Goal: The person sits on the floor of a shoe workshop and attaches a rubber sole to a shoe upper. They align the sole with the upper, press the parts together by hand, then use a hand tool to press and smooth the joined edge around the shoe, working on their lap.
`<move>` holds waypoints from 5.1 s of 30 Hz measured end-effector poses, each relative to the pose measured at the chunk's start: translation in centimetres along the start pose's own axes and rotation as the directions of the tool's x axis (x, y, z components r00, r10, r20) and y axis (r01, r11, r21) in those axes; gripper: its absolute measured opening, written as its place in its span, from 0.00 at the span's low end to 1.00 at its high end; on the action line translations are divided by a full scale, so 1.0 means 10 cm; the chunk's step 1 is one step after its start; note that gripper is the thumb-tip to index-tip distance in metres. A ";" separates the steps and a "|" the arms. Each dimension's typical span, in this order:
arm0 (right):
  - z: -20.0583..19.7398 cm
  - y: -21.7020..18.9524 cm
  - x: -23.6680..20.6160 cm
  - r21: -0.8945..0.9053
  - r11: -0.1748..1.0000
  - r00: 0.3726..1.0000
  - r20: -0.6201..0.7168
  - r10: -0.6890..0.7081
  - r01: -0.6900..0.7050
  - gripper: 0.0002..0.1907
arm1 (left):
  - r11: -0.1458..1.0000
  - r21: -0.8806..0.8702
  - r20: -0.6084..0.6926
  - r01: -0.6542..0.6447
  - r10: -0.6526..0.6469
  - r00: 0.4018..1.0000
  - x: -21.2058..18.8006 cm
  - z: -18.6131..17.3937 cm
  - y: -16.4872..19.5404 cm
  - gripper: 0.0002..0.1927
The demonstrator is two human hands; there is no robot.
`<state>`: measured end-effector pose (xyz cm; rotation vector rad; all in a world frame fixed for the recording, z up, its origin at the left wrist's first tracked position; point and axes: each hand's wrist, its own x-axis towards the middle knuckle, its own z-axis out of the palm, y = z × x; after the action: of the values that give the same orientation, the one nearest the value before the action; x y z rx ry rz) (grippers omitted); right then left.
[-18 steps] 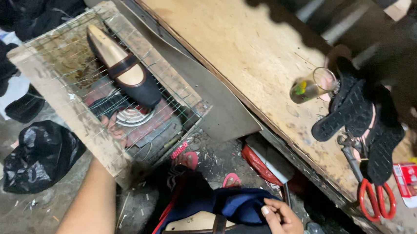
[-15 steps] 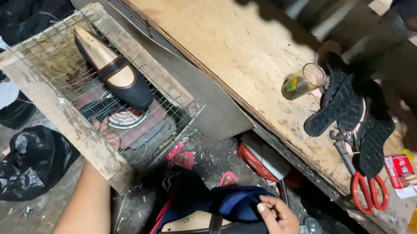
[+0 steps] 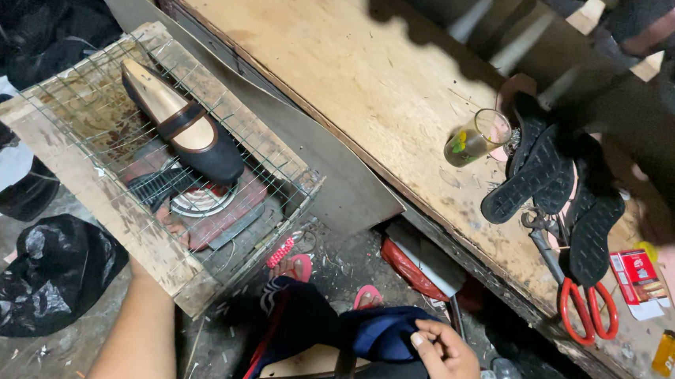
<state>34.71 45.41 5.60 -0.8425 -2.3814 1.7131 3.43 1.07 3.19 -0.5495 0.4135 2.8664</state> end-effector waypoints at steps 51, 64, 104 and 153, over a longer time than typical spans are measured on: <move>-0.86 -1.30 -1.06 0.038 0.993 0.994 -0.009 -0.111 0.111 0.26 | -0.410 0.529 0.254 -0.743 -0.759 0.600 -2.43 1.35 -1.97 0.36; -0.57 -1.26 -1.05 -0.652 0.680 0.941 0.258 -0.218 0.336 0.29 | 0.348 0.929 0.321 -0.127 -0.584 0.745 -2.26 1.51 -1.16 0.38; -0.20 -0.81 0.02 -0.539 0.818 0.980 0.133 -0.151 0.199 0.35 | -0.182 0.960 0.277 -0.212 0.719 0.638 -2.11 0.05 0.42 0.43; -1.04 -1.23 1.80 -0.707 0.704 0.621 -0.519 -0.587 0.074 0.20 | -0.573 0.818 0.141 0.047 0.280 0.950 -0.75 -0.02 0.25 0.24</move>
<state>18.78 60.13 16.19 -0.7984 -2.2569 0.2481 9.71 -2.41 6.44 -0.2151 2.8458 0.9352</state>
